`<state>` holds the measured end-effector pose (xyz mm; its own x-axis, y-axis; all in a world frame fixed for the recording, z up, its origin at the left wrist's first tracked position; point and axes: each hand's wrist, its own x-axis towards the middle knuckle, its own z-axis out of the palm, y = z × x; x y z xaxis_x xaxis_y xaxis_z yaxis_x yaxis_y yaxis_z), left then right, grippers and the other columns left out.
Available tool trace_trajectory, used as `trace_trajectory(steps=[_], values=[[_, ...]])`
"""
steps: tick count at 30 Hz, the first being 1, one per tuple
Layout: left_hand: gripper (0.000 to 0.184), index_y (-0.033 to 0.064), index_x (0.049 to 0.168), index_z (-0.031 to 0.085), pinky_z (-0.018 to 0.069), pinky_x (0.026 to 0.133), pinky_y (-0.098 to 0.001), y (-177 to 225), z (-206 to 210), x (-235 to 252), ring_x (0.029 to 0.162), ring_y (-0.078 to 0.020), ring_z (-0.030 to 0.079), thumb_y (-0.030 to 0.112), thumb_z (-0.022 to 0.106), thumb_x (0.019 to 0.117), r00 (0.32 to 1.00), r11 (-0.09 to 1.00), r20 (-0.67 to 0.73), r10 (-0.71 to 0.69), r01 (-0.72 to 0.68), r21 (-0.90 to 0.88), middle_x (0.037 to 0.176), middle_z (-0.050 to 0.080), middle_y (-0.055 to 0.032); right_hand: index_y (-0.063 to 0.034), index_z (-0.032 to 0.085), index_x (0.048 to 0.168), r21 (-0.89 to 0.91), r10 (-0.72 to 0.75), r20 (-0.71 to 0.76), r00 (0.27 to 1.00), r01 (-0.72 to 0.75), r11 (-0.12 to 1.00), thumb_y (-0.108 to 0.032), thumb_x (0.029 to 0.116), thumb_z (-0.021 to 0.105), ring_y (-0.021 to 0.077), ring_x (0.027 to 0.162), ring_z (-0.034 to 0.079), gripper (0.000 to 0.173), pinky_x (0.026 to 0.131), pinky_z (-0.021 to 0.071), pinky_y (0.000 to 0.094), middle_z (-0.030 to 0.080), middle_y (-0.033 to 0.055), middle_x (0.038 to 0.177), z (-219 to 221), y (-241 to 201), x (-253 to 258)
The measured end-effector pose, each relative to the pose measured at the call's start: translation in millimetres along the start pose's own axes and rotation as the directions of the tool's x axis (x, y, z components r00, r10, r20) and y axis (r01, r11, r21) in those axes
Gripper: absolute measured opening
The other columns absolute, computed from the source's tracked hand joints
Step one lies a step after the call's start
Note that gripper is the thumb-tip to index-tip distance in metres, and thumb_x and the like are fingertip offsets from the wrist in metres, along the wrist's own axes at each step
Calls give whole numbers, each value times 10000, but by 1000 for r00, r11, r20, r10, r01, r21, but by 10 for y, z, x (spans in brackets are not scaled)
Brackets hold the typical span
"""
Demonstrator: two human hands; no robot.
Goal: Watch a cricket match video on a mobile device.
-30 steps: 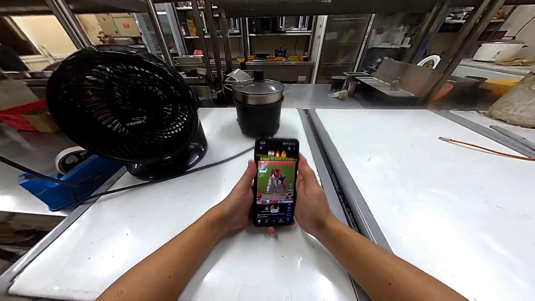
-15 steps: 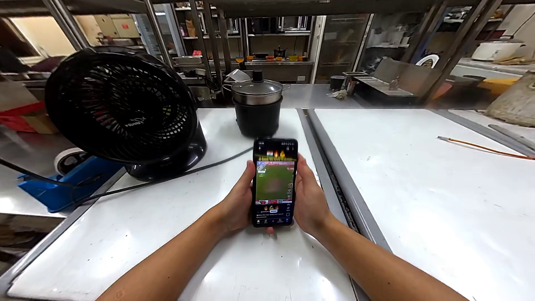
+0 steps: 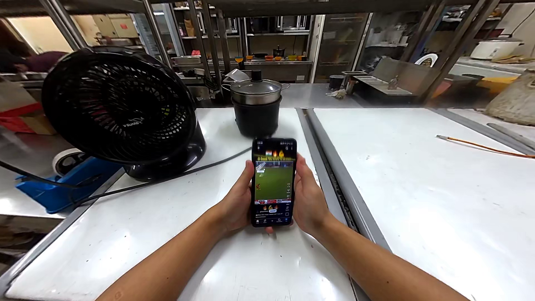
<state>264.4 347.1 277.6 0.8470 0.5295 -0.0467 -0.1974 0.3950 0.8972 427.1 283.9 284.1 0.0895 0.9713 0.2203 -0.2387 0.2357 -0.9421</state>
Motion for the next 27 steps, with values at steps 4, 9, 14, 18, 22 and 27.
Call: trace_trajectory(steps=[4,9,14,18,22,27], values=[[885,252,1297,638,632,663,-411,-6,-2,0,970,-242,735,919,332,802,1000,1000,16,15,-15,3,1148,724,-96,-354,343,1542,-4,0,8,1000,0,1000,-665,1031,187,149,1174,625,618,914,557,421,601,-18,1363,-10,8,2],[886,248,1299,638,632,675,-419,-5,-1,4,974,-244,733,915,325,808,1000,1000,9,21,-21,-5,1151,722,-98,-358,346,1540,-6,9,2,1000,-9,1000,-673,1026,191,154,1166,631,623,906,559,424,606,-15,1359,-8,4,-4],[890,241,1296,634,631,664,-424,-3,1,4,970,-255,735,918,333,802,1000,1000,6,11,-11,-18,1154,720,-107,-354,338,1548,0,3,2,1000,-3,1000,-672,1028,193,146,1209,605,627,945,542,423,582,-25,1395,-6,6,-2],[890,241,1294,641,630,678,-415,1,-3,-3,975,-247,733,917,339,801,1000,1000,19,15,-15,-12,1147,722,-106,-353,329,1551,2,6,5,1000,-6,1000,-672,1027,191,150,1205,609,629,942,545,429,580,-21,1397,-9,9,1],[877,253,1296,634,631,656,-411,-2,5,-2,968,-247,737,916,345,801,1000,1000,11,21,-21,-20,1153,722,-102,-362,331,1549,6,14,-1,1000,-14,1000,-679,1024,186,157,1196,614,631,932,548,429,585,-19,1389,-2,4,-3],[871,260,1295,637,629,671,-410,-3,-5,1,982,-238,732,915,344,801,1000,999,16,23,-22,-30,1158,720,-94,-355,342,1544,7,13,0,1000,-13,1000,-680,1024,185,157,1173,628,633,916,557,423,598,-15,1371,-4,7,0]])
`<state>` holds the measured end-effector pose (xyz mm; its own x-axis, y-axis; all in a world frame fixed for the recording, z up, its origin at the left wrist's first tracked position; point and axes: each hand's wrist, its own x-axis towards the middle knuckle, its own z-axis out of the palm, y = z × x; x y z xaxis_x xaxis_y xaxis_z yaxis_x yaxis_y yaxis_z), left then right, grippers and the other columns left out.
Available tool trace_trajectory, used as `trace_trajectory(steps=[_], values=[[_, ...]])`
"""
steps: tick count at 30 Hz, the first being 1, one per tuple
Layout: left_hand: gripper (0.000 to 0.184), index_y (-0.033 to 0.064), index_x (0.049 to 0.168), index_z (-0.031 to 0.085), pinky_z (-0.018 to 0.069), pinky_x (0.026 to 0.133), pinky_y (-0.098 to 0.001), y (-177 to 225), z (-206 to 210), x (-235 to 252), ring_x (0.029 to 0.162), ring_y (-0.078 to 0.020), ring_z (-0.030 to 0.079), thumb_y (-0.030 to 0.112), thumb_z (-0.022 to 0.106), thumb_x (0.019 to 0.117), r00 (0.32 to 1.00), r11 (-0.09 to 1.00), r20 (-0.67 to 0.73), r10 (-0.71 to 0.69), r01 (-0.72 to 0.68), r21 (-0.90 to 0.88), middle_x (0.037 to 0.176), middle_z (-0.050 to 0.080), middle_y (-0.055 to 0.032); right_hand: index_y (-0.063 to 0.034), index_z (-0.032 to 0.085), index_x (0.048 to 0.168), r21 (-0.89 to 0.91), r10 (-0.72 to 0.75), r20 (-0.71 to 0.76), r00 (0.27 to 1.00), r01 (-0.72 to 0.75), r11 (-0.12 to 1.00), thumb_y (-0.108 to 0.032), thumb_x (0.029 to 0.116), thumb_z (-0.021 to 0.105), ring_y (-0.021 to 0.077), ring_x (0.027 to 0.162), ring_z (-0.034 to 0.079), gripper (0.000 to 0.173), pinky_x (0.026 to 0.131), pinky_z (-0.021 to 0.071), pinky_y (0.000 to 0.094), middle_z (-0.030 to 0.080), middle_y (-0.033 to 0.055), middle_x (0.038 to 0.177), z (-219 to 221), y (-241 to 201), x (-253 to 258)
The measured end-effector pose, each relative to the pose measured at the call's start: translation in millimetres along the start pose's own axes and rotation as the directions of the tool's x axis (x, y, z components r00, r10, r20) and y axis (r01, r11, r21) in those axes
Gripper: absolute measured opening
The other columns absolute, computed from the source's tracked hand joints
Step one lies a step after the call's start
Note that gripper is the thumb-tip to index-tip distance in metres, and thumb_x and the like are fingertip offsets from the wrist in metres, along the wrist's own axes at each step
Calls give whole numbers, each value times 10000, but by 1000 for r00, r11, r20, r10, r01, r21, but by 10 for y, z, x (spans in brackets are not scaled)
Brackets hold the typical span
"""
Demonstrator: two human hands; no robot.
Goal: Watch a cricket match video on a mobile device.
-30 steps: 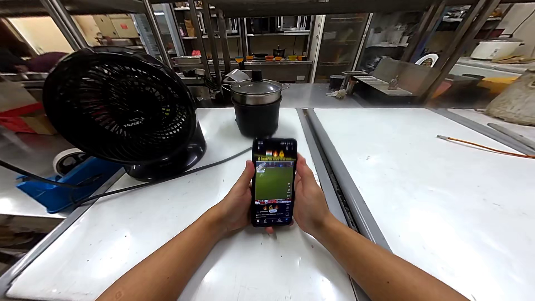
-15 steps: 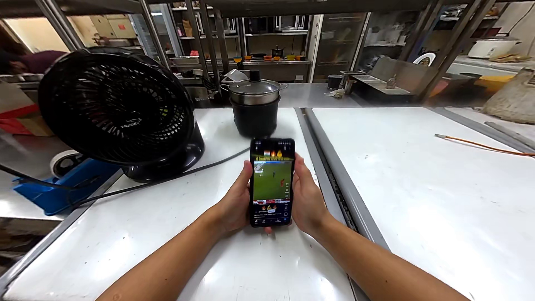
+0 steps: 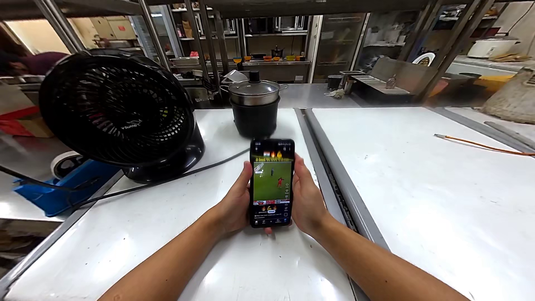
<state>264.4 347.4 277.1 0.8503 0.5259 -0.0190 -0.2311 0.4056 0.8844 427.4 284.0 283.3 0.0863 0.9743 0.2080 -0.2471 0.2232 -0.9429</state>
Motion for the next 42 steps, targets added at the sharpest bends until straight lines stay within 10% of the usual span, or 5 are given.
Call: trace_trajectory(steps=[42], values=[[858,253,1296,645,626,745,-424,-2,-22,15,1018,-232,721,905,397,796,1000,1000,21,11,-11,4,1160,720,-93,-281,347,1540,55,-28,8,1000,28,998,-591,1055,179,157,1205,609,600,976,535,409,597,17,1356,8,23,24]])
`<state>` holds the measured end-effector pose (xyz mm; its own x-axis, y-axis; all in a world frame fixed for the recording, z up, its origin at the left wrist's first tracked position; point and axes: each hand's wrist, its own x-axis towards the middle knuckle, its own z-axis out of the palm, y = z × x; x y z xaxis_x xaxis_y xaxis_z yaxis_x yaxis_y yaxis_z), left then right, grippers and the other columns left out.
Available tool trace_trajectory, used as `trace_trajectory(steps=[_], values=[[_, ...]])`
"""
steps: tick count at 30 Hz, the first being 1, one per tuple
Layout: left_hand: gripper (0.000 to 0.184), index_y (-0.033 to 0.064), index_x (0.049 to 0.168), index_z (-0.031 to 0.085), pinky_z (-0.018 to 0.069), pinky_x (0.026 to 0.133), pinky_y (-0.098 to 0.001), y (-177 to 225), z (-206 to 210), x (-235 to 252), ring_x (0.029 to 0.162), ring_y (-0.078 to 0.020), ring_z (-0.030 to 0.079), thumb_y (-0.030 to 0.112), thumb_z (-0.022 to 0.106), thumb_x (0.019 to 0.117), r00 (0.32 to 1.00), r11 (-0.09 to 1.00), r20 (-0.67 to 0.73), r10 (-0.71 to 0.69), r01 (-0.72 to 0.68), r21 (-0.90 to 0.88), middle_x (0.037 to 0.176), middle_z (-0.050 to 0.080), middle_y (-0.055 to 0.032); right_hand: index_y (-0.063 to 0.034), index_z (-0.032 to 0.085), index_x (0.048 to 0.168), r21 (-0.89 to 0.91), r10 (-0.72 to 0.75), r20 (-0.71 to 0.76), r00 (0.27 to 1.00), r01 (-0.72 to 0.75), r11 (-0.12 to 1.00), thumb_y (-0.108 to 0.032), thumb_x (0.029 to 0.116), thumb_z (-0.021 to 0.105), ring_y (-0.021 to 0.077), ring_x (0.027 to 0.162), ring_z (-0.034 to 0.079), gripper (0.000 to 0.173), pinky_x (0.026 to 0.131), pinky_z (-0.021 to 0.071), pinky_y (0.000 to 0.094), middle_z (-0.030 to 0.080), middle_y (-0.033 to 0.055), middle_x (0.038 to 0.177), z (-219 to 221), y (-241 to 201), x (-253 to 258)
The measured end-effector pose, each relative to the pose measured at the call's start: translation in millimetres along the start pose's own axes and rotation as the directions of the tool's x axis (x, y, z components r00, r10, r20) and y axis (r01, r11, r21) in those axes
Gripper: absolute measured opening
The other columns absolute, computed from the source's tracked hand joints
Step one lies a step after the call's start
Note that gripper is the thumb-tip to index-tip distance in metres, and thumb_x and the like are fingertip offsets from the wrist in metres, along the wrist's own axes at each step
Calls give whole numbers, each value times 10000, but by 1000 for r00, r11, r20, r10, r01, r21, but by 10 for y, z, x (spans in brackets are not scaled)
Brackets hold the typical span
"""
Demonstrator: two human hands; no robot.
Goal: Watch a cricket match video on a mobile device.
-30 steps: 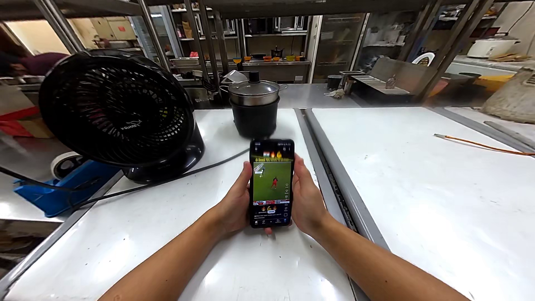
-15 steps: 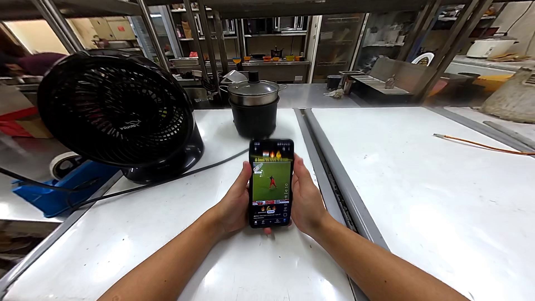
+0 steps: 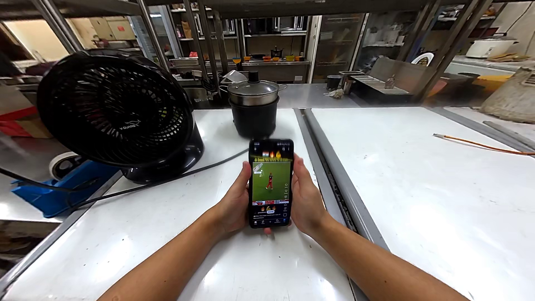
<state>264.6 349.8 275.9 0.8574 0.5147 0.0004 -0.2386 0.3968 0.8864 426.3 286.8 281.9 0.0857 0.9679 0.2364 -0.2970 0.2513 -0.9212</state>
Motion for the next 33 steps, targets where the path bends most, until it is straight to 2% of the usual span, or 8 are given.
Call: trace_trajectory(steps=[6,12,21,24,29,32,33], values=[[854,240,1304,640,628,723,-429,4,11,-4,1006,-248,726,889,356,827,1000,1000,7,6,-6,-9,1166,717,-108,-267,346,1539,10,-6,-1,1000,6,1000,-587,1056,177,153,1206,608,604,981,531,400,598,22,1351,1,2,6],[851,249,1306,638,630,712,-427,5,3,-5,1007,-248,727,895,391,809,1000,1000,12,-7,8,-17,1170,717,-107,-264,341,1543,16,-4,2,1000,4,1000,-591,1056,182,163,1210,608,608,987,530,409,601,28,1350,1,4,6],[861,241,1312,636,627,747,-428,3,0,-6,1020,-242,722,895,392,808,1000,1000,22,-1,1,-8,1175,714,-104,-275,345,1542,12,-3,7,1000,3,1000,-600,1054,180,165,1212,607,609,985,531,417,598,26,1356,-4,3,1],[871,233,1277,654,628,717,-416,-5,0,-11,987,-228,725,906,357,809,1000,1000,-16,-13,13,-2,1137,721,-94,-341,355,1528,-48,6,9,1000,-6,999,-674,1028,167,147,1121,647,629,886,568,402,622,-4,1314,-7,-15,-16],[888,239,1287,647,630,703,-417,-8,-21,-10,984,-236,730,917,343,801,1000,1000,10,-18,18,1,1145,722,-99,-342,360,1526,-38,8,17,1000,-8,999,-669,1030,159,145,1107,652,627,880,570,398,628,-1,1299,-9,-19,-17],[879,235,1277,646,629,711,-418,-6,-9,-10,980,-236,730,912,338,809,1000,1000,-4,-16,16,0,1134,724,-101,-339,360,1523,-38,1,11,1000,0,999,-663,1033,155,153,1046,674,622,835,584,381,649,12,1252,-2,-19,-10],[876,232,1272,651,629,716,-416,-7,-10,-10,979,-232,730,910,344,808,1000,1000,-1,-15,15,-3,1130,724,-99,-339,359,1526,-34,-2,15,1000,2,999,-665,1033,156,155,1071,669,625,852,581,385,644,12,1270,-3,-19,-10]])
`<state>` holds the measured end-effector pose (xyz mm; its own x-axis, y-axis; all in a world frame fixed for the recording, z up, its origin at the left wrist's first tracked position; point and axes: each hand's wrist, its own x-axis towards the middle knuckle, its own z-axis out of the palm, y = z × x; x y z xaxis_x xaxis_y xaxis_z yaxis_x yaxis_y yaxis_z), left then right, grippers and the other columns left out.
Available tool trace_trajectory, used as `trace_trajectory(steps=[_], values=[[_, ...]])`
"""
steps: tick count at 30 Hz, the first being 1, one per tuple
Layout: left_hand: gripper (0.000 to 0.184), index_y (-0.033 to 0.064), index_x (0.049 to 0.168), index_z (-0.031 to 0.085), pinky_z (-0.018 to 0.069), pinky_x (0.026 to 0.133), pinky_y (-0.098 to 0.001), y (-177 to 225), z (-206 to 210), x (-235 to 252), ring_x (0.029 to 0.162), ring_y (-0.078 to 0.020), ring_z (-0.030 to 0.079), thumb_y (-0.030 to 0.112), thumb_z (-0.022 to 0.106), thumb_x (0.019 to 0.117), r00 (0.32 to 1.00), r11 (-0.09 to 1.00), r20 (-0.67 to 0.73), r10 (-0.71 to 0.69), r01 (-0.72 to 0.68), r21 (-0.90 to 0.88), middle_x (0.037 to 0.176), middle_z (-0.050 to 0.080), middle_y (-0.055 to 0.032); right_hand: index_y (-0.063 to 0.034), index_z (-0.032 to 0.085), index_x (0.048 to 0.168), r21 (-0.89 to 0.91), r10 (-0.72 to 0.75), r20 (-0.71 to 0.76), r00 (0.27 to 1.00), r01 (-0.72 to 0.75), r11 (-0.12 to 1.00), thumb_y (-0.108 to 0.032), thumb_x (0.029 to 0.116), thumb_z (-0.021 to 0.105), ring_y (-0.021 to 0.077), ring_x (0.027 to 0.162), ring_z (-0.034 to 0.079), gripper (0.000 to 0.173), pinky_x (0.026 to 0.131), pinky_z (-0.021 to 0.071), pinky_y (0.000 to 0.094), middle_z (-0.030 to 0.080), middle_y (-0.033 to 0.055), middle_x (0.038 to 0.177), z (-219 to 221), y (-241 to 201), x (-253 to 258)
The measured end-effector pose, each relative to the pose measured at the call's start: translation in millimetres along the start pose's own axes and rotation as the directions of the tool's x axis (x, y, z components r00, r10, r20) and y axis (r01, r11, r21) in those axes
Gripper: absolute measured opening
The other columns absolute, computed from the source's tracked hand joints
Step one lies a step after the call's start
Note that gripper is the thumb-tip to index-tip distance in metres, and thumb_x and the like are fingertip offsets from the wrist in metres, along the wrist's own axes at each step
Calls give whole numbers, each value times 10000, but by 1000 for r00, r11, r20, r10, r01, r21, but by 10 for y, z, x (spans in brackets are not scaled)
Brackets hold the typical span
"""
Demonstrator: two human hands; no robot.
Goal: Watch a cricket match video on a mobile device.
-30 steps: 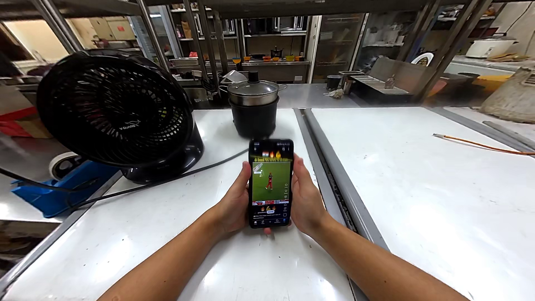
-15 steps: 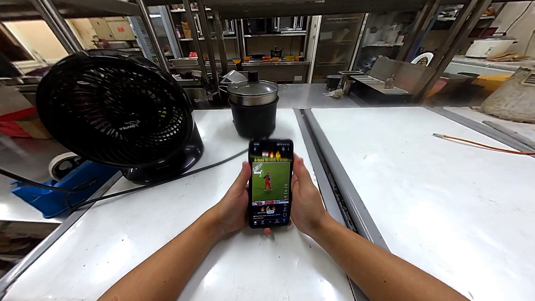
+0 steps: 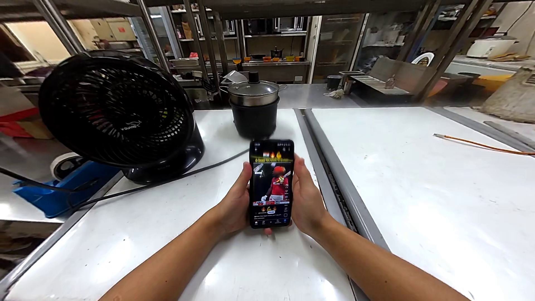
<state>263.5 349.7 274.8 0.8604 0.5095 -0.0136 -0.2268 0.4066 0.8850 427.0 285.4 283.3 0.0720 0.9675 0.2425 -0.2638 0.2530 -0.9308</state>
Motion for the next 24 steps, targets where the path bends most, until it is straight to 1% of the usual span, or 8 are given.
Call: trace_trajectory(steps=[1,4,7,10,12,16,19,24], values=[[878,225,1269,657,627,726,-414,-3,-3,-1,980,-230,729,907,358,806,1000,1000,-1,1,-1,-8,1127,725,-100,-341,351,1532,-2,3,2,1000,-3,1000,-663,1034,153,156,1099,658,626,871,574,391,632,9,1296,-1,0,-1],[878,225,1273,655,628,727,-413,-7,-11,2,976,-232,730,907,369,801,1000,1000,3,1,-1,-18,1126,726,-101,-349,353,1533,0,14,-7,1000,-14,1000,-667,1032,167,153,1118,651,622,891,567,398,629,1,1311,2,-9,-9],[873,231,1263,661,629,703,-412,3,4,3,970,-234,733,911,377,794,1000,1000,-5,0,0,-21,1122,728,-102,-351,359,1524,-5,22,-17,1000,-22,1000,-668,1030,162,155,1055,670,619,845,579,388,641,7,1269,9,-7,-11],[886,228,1264,659,629,705,-415,8,7,5,970,-236,733,916,358,794,1000,1000,-7,-5,5,-9,1125,727,-105,-361,341,1537,-2,33,-14,999,-33,999,-679,1025,166,160,1097,659,628,879,570,407,631,6,1302,2,-7,-13],[894,226,1257,656,631,696,-415,10,18,2,955,-235,736,923,348,789,1000,1000,-22,-8,8,5,1115,729,-103,-352,351,1533,0,22,-10,1000,-22,1000,-681,1025,170,164,1106,656,632,881,570,412,628,10,1306,0,0,-10],[874,225,1258,658,628,709,-409,7,20,1,962,-229,732,911,376,796,1000,1000,-19,-10,10,-11,1113,726,-101,-340,357,1531,1,13,-6,1000,-13,1000,-650,1039,162,160,1105,655,613,879,572,400,629,9,1302,1,1,-6],[890,233,1281,644,630,700,-415,8,19,1,963,-236,734,921,366,790,1000,1000,-16,-6,6,7,1129,725,-105,-347,351,1537,-12,16,-6,1000,-16,1000,-675,1028,164,157,1149,635,634,905,559,416,609,-4,1342,-4,1,-10],[863,252,1293,640,625,732,-413,2,18,2,989,-221,725,908,371,801,1000,1000,-5,14,-14,5,1138,723,-89,-346,348,1537,-7,12,-5,1000,-12,1000,-687,1021,172,154,1169,625,644,917,554,421,600,-9,1358,-3,1,-9]])
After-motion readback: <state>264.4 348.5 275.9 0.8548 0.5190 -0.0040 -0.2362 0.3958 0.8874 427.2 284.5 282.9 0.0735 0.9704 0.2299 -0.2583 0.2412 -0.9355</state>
